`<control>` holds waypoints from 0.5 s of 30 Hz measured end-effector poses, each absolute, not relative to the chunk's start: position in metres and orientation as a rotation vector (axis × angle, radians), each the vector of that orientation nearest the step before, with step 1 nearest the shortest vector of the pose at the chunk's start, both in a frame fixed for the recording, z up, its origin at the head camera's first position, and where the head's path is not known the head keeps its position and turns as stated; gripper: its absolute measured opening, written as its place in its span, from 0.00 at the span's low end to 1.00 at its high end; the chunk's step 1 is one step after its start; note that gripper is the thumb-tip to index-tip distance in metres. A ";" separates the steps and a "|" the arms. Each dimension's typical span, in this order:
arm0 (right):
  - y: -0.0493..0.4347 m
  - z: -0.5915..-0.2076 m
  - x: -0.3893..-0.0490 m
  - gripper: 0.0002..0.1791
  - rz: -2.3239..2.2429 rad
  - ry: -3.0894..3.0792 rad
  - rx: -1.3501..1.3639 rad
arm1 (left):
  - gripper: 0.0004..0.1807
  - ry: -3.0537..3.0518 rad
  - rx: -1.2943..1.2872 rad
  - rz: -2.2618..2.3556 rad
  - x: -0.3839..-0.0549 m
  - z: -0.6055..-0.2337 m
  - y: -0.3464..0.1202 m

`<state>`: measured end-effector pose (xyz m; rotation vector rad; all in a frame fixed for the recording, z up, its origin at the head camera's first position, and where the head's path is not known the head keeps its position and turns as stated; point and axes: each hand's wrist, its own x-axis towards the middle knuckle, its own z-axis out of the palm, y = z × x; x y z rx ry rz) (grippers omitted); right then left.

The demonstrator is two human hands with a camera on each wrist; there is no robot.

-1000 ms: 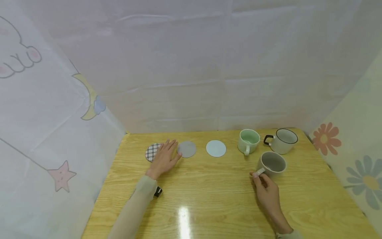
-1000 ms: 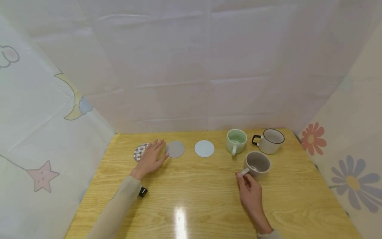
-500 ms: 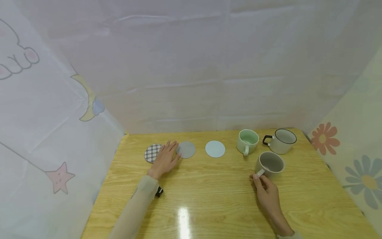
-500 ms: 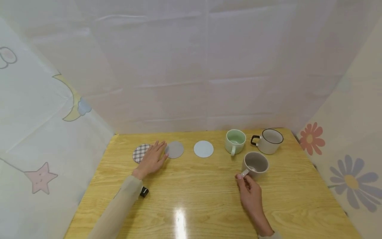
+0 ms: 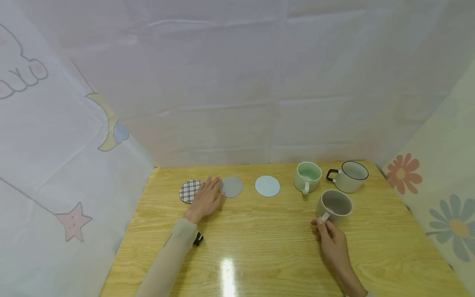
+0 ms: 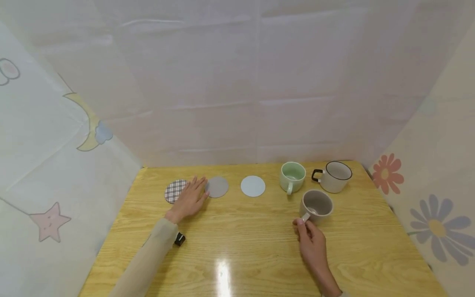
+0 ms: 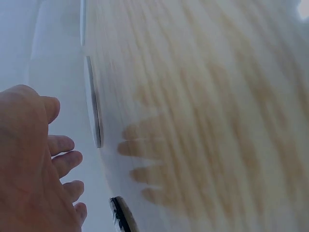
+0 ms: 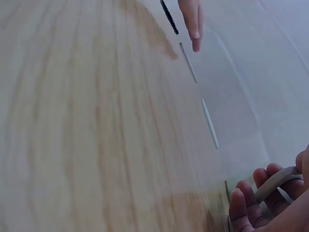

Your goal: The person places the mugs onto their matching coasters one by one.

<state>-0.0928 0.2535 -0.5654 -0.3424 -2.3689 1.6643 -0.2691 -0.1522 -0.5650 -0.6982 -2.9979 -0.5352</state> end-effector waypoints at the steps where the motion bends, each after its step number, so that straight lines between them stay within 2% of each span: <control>1: 0.254 -0.565 -0.092 0.24 1.670 -2.368 -0.341 | 0.34 -3.000 -0.699 -0.536 -0.269 -0.564 -0.152; 15: 0.258 -0.570 -0.091 0.25 1.753 -2.330 -0.350 | 0.33 -3.062 -0.744 -0.429 -0.271 -0.569 -0.148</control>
